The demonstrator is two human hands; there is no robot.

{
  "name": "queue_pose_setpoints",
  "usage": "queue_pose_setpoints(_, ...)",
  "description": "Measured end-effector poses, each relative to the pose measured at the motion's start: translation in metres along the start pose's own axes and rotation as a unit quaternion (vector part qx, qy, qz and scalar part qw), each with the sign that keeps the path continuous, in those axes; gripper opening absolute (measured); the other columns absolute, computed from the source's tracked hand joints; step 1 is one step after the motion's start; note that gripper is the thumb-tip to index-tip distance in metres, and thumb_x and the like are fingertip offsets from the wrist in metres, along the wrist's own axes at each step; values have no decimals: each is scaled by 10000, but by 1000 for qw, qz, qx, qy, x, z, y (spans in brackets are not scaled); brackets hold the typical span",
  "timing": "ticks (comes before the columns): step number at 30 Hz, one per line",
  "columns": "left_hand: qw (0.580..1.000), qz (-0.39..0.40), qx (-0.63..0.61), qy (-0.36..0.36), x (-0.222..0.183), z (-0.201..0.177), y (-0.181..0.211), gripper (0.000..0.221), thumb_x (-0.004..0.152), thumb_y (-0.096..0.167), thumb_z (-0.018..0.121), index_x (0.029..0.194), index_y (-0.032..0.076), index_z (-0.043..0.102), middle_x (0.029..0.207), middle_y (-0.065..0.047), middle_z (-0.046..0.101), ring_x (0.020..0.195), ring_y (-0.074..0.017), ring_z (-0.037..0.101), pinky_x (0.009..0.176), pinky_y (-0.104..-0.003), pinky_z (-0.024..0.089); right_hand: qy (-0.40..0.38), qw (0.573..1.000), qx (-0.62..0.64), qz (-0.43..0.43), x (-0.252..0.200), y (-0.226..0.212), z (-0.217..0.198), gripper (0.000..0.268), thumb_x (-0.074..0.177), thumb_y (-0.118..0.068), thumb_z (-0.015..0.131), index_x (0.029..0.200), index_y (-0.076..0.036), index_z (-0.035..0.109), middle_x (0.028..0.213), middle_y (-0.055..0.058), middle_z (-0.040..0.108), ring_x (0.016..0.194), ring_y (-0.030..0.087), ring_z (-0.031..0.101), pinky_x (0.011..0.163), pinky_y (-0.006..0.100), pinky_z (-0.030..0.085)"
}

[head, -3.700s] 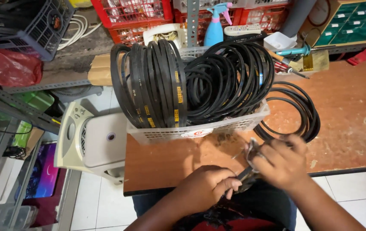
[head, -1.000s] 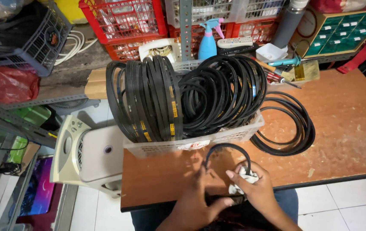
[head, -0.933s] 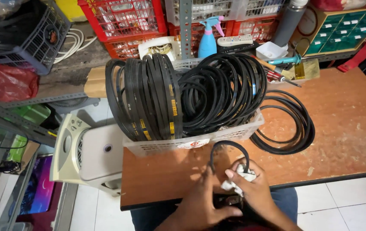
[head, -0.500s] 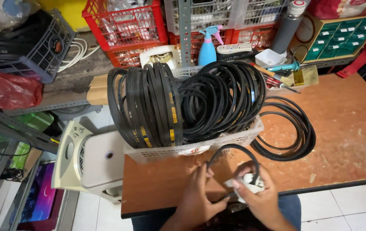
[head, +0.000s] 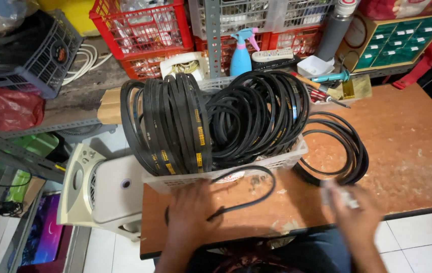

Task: Cleaning individual black rubber belts by wiping them thoroughly with a white cloth at a workbench.

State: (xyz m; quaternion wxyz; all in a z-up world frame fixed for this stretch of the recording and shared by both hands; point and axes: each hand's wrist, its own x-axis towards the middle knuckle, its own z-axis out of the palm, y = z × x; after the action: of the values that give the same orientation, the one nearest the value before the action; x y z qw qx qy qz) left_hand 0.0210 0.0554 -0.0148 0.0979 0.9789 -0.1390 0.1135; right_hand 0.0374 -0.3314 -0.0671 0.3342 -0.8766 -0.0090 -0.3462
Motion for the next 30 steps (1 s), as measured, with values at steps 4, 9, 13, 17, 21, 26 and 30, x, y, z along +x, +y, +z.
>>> queue_pose_setpoints(4,992,20,26,118,-14,11,-27,887,712,496,779,1484,150,512,1353,-56,620,1199,-319,570,1035,-491,412,83,993,-10,78,22,-1,-33,127,1097,-51,809,1025,-8,714,954,102,658,897,192,579,852,329,443)
queue_pose_setpoints(9,997,77,25,6,-10,20,-3,640,911,225,594,1531,296,458,1432,3,581,1322,-282,500,1023,-631,374,80,992,98,21,29,-27,-20,252,979,111,746,1186,52,614,1221,210,594,1121,291,594,1026,368,510)
queue_pose_setpoints(13,983,177,54,7,0,47,17,885,803,111,779,1566,347,400,1512,-108,418,1358,-294,387,1039,-772,252,-6,986,115,-118,31,-78,3,199,884,95,636,1041,-27,636,1201,187,638,1218,333,596,1103,449,474)
queue_pose_setpoints(17,960,246,63,119,9,68,26,718,937,231,699,1588,320,410,1428,-75,590,1326,-294,497,1045,-649,351,-43,946,134,-293,28,-95,40,310,896,-3,672,1196,-34,602,1340,247,572,1102,341,668,975,419,631)
queue_pose_setpoints(21,946,238,34,218,14,70,33,416,972,105,568,1341,288,623,1287,-96,601,1186,-293,582,1018,-639,363,-88,940,90,-318,39,-133,55,103,959,-269,686,1003,-218,763,945,-10,761,754,165,660,704,314,532)
queue_pose_setpoints(26,947,228,16,227,10,78,30,162,1014,251,719,1174,274,713,1171,-60,632,1128,-285,581,994,-622,394,-128,940,54,-311,29,-124,78,352,897,-402,771,1064,-130,622,1043,92,608,891,290,582,793,418,473)
queue_pose_setpoints(30,947,227,-36,222,9,99,24,144,1008,237,703,1133,248,774,1267,-42,635,1221,-289,553,1059,-667,325,-239,929,66,-273,17,-131,67,496,923,-419,731,1234,-57,593,1177,201,543,1095,370,542,957,470,472)
